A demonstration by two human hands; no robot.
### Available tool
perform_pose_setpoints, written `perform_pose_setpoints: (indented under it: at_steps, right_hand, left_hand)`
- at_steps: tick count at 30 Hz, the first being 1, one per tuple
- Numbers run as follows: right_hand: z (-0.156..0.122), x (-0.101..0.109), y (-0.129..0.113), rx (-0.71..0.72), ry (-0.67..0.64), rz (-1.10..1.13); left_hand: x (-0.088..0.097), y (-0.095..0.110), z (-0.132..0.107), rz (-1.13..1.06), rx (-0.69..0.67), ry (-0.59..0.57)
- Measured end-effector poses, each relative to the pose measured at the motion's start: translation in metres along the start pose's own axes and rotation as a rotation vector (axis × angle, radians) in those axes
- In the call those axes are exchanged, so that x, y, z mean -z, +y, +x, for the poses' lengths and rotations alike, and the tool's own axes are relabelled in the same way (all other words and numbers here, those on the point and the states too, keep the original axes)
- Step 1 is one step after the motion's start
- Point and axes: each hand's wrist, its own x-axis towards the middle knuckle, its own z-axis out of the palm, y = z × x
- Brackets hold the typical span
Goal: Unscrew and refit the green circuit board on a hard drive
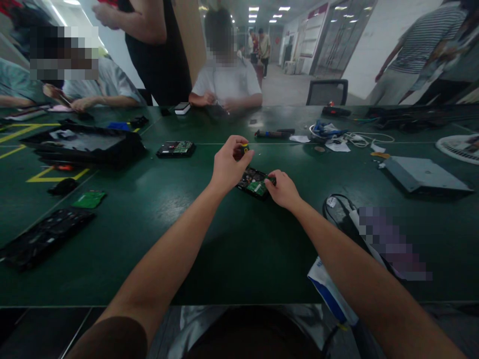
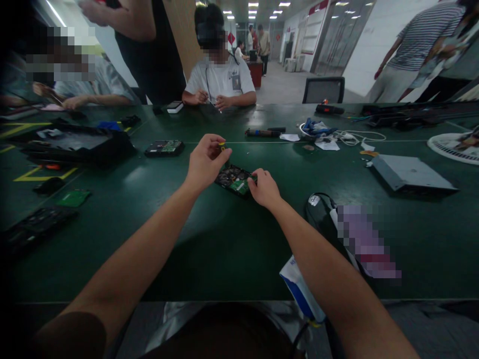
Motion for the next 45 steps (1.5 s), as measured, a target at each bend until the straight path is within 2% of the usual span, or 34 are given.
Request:
perform_pose_setpoints:
  at_steps: [6, 12, 14, 17, 24, 32, 34, 37, 39, 42, 45]
  right_hand:
    - [0.005, 0.008, 0.005, -0.055, 0.095, 0.043]
    - [0.012, 0.032, 0.043, -0.244, 0.258, -0.082]
    - [0.013, 0.035, 0.054, -0.286, 0.177, -0.152]
    - [0.015, 0.034, 0.062, -0.278, 0.134, -0.173]
    - [0.014, 0.034, 0.048, -0.215, 0.033, -0.259]
    - [0.013, 0.034, 0.041, -0.266, -0.071, -0.349]
    - [0.012, 0.033, 0.042, -0.264, -0.068, -0.354]
    - [0.011, 0.035, 0.038, -0.243, -0.046, -0.35]
    - [0.01, 0.037, 0.03, -0.186, 0.022, -0.321]
    - [0.005, 0.04, 0.01, -0.029, 0.115, -0.241]
    - [-0.003, 0.038, -0.014, 0.099, 0.058, -0.145]
  left_hand:
    - [0.0, 0.007, -0.003, 0.027, -0.025, -0.019]
    - [0.0, 0.004, -0.002, 0.021, -0.026, -0.028]
    - [0.0, 0.005, -0.002, 0.028, -0.028, -0.023]
    - [0.001, 0.007, -0.002, 0.038, -0.043, -0.006]
    - [0.002, 0.007, -0.002, 0.045, -0.062, 0.016]
    - [0.015, 0.004, 0.007, 0.08, -0.057, 0.075]
    - [0.02, -0.003, 0.011, 0.09, -0.038, 0.043]
    - [0.023, -0.018, 0.013, 0.106, -0.004, -0.098]
    - [0.022, -0.026, 0.012, 0.151, 0.023, -0.13]
    - [0.018, -0.036, 0.01, 0.288, 0.012, -0.181]
    - [0.015, -0.045, 0.008, 0.375, 0.013, -0.193]
